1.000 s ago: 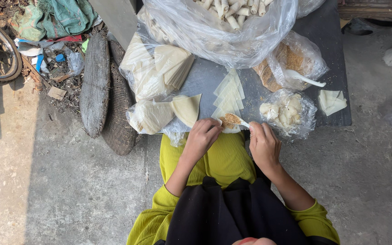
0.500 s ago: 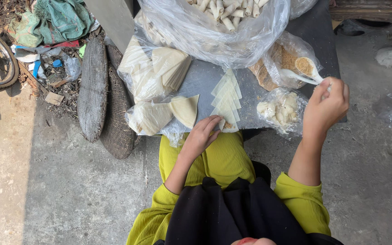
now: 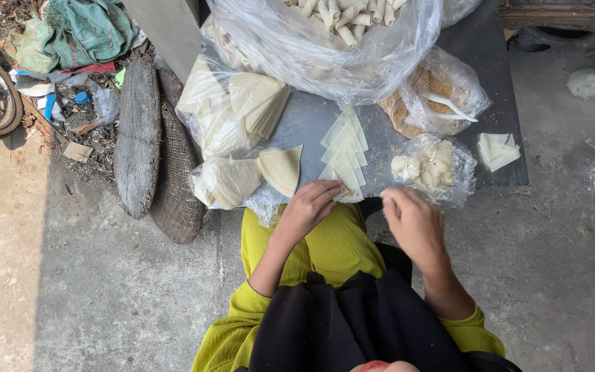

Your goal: The person sits on the ground and repeatedly wraps small cylindrical food items in triangular paper sheets. They fold the paper around each item and place the finished wraps into a plastic bag.

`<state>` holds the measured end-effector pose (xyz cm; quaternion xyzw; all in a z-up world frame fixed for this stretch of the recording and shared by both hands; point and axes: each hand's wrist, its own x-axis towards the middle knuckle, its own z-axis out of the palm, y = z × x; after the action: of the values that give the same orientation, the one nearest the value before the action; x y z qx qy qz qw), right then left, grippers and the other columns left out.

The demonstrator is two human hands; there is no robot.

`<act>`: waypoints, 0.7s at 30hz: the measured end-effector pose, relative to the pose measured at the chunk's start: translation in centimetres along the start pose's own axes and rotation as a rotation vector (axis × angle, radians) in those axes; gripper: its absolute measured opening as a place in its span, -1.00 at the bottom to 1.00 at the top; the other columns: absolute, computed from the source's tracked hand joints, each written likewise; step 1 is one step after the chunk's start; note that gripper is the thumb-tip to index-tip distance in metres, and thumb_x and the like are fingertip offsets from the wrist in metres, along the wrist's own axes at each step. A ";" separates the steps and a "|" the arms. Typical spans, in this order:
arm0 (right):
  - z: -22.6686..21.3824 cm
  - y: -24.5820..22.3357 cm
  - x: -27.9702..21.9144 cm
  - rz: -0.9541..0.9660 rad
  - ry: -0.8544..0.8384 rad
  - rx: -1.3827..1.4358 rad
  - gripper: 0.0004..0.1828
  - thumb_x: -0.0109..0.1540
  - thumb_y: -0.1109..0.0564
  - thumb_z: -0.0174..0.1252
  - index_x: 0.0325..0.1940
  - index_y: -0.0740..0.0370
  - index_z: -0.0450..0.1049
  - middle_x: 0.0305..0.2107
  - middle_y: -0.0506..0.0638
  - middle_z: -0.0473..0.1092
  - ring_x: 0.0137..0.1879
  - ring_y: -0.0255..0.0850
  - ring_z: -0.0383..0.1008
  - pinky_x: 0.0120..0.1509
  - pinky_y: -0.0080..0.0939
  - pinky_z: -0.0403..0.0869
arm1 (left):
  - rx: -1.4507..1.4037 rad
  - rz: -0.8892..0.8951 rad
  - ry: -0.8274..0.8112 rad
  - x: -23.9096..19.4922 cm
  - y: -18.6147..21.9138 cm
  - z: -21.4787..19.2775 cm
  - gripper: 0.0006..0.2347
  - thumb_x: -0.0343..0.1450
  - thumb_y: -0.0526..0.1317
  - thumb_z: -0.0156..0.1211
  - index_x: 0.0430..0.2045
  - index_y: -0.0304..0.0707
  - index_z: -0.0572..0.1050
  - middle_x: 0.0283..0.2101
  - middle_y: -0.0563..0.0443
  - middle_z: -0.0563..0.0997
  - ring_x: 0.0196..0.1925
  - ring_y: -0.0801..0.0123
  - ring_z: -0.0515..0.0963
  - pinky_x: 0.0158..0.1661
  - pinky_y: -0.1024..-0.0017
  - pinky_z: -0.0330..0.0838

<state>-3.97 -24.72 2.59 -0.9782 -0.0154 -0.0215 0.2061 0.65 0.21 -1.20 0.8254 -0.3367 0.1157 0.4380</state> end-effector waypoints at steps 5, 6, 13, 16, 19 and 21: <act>5.3 -1.8 -2.6 0.080 -0.035 0.461 -0.67 0.28 0.15 0.20 0.14 0.19 0.52 -0.26 0.03 0.58 -0.32 -0.27 0.61 -0.34 -0.31 0.52 | -0.002 0.003 -0.005 0.1 0.0 -0.2 -0.64 0.30 -0.42 0.33 0.01 -0.34 0.55 0.08 -0.06 0.61 0.12 0.10 0.58 0.15 0.27 0.47; 5.9 -2.0 -2.7 0.109 0.016 0.617 -0.62 0.28 0.20 0.18 0.20 0.22 0.47 -0.20 0.03 0.56 -0.29 -0.29 0.62 -0.34 -0.33 0.56 | -0.008 -0.001 -0.013 0.2 -0.1 -0.2 -0.63 0.30 -0.42 0.33 0.02 -0.35 0.54 0.09 -0.06 0.60 0.12 0.10 0.58 0.15 0.26 0.48; 6.9 -2.4 -2.1 -0.061 0.158 0.607 -0.54 0.28 0.35 0.17 0.29 0.26 0.43 0.05 0.11 0.41 -0.12 -0.30 0.53 -0.20 -0.37 0.57 | -0.007 -0.060 -0.030 -0.1 -0.3 0.0 -0.69 0.31 -0.39 0.34 -0.05 -0.35 0.55 0.18 -0.08 0.53 0.10 0.07 0.58 0.09 0.23 0.49; 7.1 -2.9 -1.9 -0.072 0.152 0.602 -0.52 0.27 0.35 0.20 0.29 0.24 0.44 0.09 0.14 0.39 -0.13 -0.29 0.52 -0.22 -0.35 0.55 | -0.004 -0.061 -0.016 -0.3 -0.3 0.1 -0.72 0.33 -0.37 0.34 -0.07 -0.33 0.57 0.11 -0.08 0.52 0.09 0.08 0.59 0.09 0.24 0.49; 7.3 -3.5 -1.2 -0.073 0.160 0.570 -0.49 0.26 0.32 0.21 0.32 0.23 0.43 0.13 0.12 0.41 -0.10 -0.31 0.56 -0.15 -0.33 0.57 | 0.010 -0.017 0.003 0.1 -0.4 0.1 -0.74 0.34 -0.36 0.34 -0.09 -0.33 0.60 0.04 -0.07 0.54 0.05 0.09 0.59 0.07 0.25 0.49; 7.4 -3.8 -1.2 -0.094 0.181 0.513 -0.48 0.25 0.29 0.24 0.32 0.24 0.43 0.17 0.15 0.40 -0.08 -0.28 0.57 -0.09 -0.28 0.58 | 0.013 -0.008 0.007 -0.1 -0.1 0.1 -0.76 0.35 -0.35 0.34 -0.11 -0.33 0.61 0.02 -0.06 0.55 0.03 0.10 0.59 0.06 0.26 0.49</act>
<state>-5.09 -18.31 -2.71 -0.8864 -0.0471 -0.1135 0.4464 0.59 0.26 -1.38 0.8291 -0.3311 0.1192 0.4345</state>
